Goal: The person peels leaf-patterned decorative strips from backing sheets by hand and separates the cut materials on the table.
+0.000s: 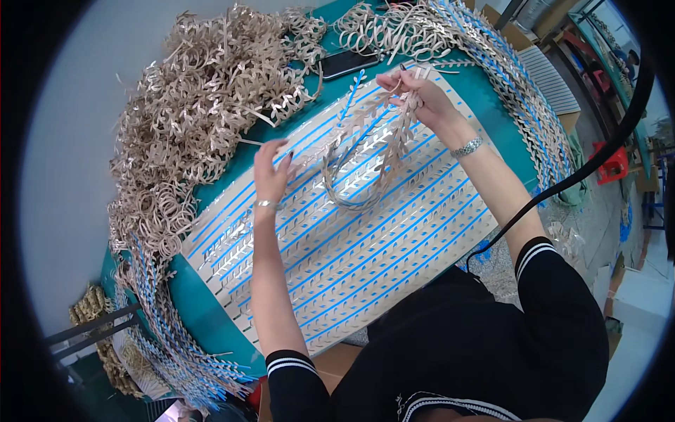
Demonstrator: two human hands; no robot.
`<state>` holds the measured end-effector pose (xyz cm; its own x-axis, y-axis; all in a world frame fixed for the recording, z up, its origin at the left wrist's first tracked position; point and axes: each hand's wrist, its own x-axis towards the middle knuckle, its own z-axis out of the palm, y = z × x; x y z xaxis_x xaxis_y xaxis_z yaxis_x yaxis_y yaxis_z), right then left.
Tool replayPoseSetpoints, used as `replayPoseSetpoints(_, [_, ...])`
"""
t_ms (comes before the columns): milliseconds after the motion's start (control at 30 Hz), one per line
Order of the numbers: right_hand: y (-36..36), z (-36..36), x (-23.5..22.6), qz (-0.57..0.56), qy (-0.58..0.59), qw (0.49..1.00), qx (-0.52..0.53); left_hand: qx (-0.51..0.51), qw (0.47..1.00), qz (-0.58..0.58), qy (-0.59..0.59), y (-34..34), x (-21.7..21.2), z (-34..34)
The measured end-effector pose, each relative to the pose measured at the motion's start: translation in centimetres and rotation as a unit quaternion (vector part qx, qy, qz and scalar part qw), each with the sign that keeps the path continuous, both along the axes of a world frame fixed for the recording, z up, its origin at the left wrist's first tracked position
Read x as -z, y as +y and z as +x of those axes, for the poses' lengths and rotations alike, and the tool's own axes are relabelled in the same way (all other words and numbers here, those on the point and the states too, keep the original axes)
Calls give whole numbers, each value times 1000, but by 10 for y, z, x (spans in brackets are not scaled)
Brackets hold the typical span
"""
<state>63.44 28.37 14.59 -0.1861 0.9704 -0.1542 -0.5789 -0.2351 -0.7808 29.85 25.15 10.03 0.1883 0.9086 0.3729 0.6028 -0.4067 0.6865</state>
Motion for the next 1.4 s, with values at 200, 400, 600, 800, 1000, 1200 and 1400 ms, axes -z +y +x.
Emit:
replayPoseSetpoints(200, [-12,-21,-18,-4,-3,1000,-12,95,991,16,-96,24,-61,88])
replayPoseSetpoints(400, [-26,-26,-32,-19,47,999,-18,159,973,-129,-108,17,-83,121])
replayPoseSetpoints(600, [-32,-36,-29,-66,97,993,16,133,896,-199,-375,9,-71,122])
replayPoseSetpoints(800, [-25,-67,-13,-94,159,981,67,25,857,-134,-498,-12,-57,127])
replayPoseSetpoints(1000, [-24,-81,2,167,-328,930,16,-85,842,-74,-528,-22,-38,84])
replayPoseSetpoints(1200, [-15,-51,1,-66,37,990,117,-84,754,-54,-649,-19,-24,-11])
replayPoseSetpoints(1400, [8,-38,14,-28,205,977,59,-58,491,-119,-861,-33,-70,17])
